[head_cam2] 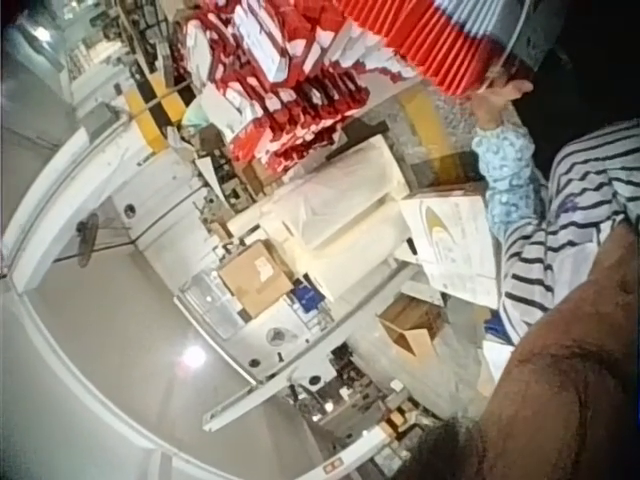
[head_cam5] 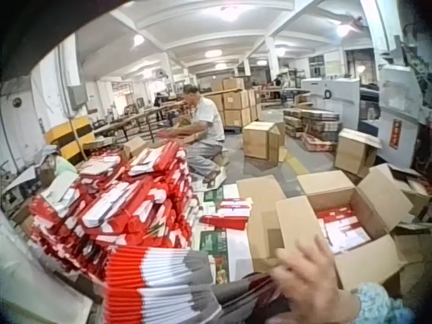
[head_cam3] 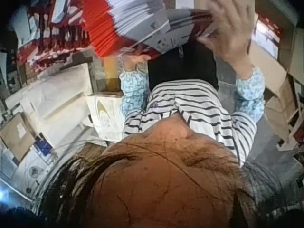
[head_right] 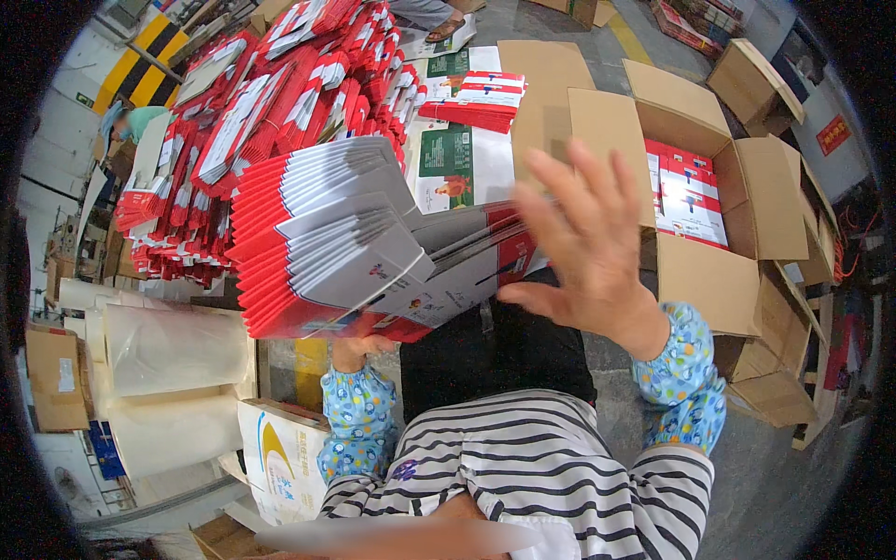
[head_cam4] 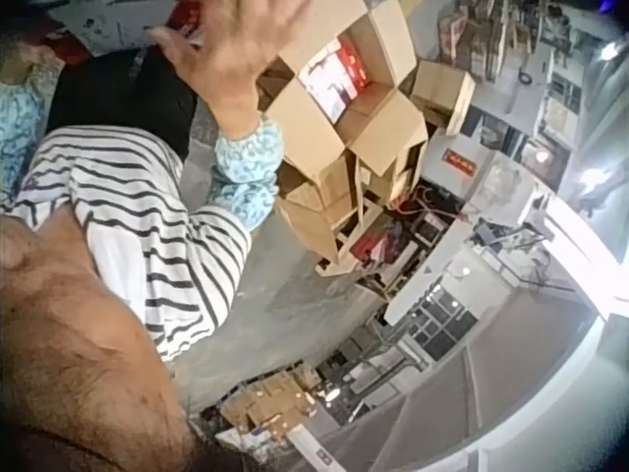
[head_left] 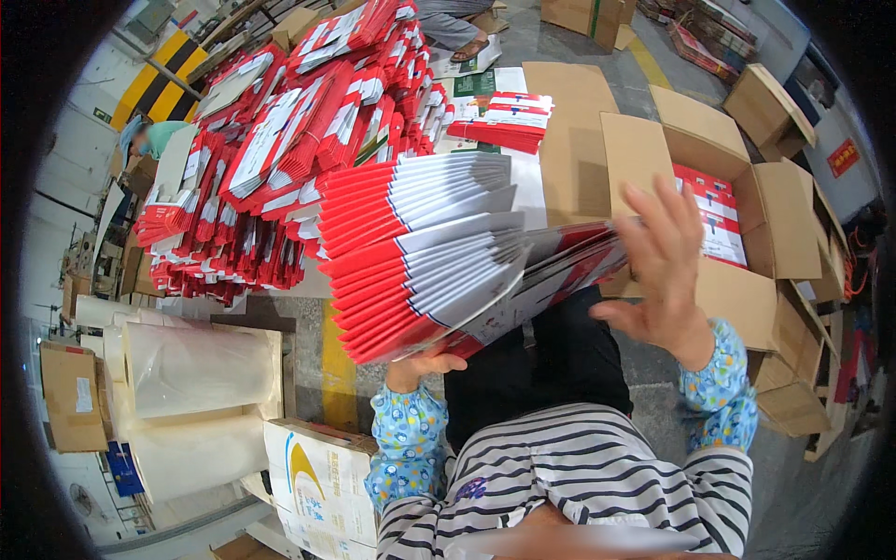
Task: Picking up stacks of paper packets, checking/counting them, and placing them into cardboard shipping boxes.
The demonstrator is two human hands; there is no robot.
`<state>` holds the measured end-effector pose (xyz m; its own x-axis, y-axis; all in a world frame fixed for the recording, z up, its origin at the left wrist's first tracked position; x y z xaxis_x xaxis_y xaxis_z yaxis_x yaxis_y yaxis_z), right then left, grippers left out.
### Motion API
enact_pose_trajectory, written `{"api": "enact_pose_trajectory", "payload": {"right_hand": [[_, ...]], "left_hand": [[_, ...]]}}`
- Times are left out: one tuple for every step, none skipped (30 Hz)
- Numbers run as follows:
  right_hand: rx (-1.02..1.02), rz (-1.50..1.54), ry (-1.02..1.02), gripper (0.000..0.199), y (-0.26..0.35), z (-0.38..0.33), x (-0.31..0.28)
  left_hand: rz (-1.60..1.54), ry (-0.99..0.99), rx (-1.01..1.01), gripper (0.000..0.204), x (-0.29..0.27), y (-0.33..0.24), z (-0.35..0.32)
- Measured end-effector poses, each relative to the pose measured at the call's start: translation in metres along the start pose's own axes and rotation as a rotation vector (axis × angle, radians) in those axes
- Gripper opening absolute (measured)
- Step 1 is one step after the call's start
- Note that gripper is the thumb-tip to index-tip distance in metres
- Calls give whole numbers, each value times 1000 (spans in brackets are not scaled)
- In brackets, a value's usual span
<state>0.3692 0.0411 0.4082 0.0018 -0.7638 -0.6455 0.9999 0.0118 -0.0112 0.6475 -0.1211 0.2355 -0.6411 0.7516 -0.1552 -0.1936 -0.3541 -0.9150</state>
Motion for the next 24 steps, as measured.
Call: {"api": "enact_pose_trajectory", "payload": {"right_hand": [[-80, -82, 166, 81, 11, 6, 9], [-84, -84, 164, 81, 10, 4, 17], [-93, -97, 314, 86, 4, -3, 35], [-101, -110, 463, 90, 0, -9, 46], [-85, -86, 443, 90, -3, -10, 47], [-99, -78, 439, 90, -4, -8, 44], [-118, -73, 504, 92, -5, -5, 42], [-132, -76, 570, 93, -4, -3, 41], [-141, -76, 567, 93, -3, -2, 43], [-127, -10, 472, 95, -1, 1, 43], [-114, 56, 377, 98, 1, 4, 43], [-125, 58, 372, 98, 6, 4, 46], [-130, 63, 389, 100, 14, 4, 49], [-133, 69, 407, 102, 21, 5, 54], [-167, 32, 330, 98, 26, 11, 55], [-175, 33, 326, 98, 34, 11, 60], [-159, 41, 299, 92, 44, 9, 66], [-144, 49, 271, 87, 53, 11, 70], [-152, 65, 159, 74, 57, 19, 69], [-159, 66, 159, 74, 57, 19, 72], [-140, 88, 83, 70, 57, 17, 75], [-121, 111, 6, 66, 58, 16, 78], [-118, 103, 12, 66, 56, 15, 82], [-87, 136, -27, 62, 53, 21, 86]], "left_hand": [[-58, 5, -51, 91, -3, 0, -3], [-129, 17, -91, 94, -3, 1, -1], [-54, 36, 17, 98, -2, 3, 5], [-62, 41, 28, 98, 2, 4, 6], [-125, -18, -54, 98, 5, 4, 0], [-189, -77, -135, 99, 6, 5, -4], [-182, -92, -131, 99, 7, 5, -4], [-179, -117, -102, 93, 7, 5, -4], [-175, -142, -72, 88, 7, 4, -3], [-171, -168, -42, 83, 7, 4, -2], [-166, -194, -12, 77, 8, 3, 0], [-162, -203, -5, 77, 10, 2, 2], [-128, -163, -34, 70, 14, 2, 5], [-94, -121, -67, 63, 17, 1, 7], [-15, -96, 75, 52, 22, -16, 20], [-12, -103, 80, 52, 24, -14, 25], [38, -102, 186, 52, 26, -17, 27], [88, -102, 292, 53, 27, -19, 28], [256, -134, 356, 53, 28, -16, 28], [257, -141, 357, 53, 27, -7, 26], [373, -142, 342, 58, 27, 1, 22], [489, -142, 324, 63, 27, 8, 17], [-62, -267, -102, 82, 28, 11, 14], [-66, -268, -96, 82, 29, -1, 20]]}}
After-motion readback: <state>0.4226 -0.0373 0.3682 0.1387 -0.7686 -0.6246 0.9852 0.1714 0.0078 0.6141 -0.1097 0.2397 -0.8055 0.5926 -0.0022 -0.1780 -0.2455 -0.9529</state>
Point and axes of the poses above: each hand's wrist, its own z-axis towards the middle knuckle, its own x-axis out of the palm, y = z × x, the point moved 3 cm from there along z, towards the middle knuckle, and after that the axes turned 9 degrees about -z, right-handed, at the moved point
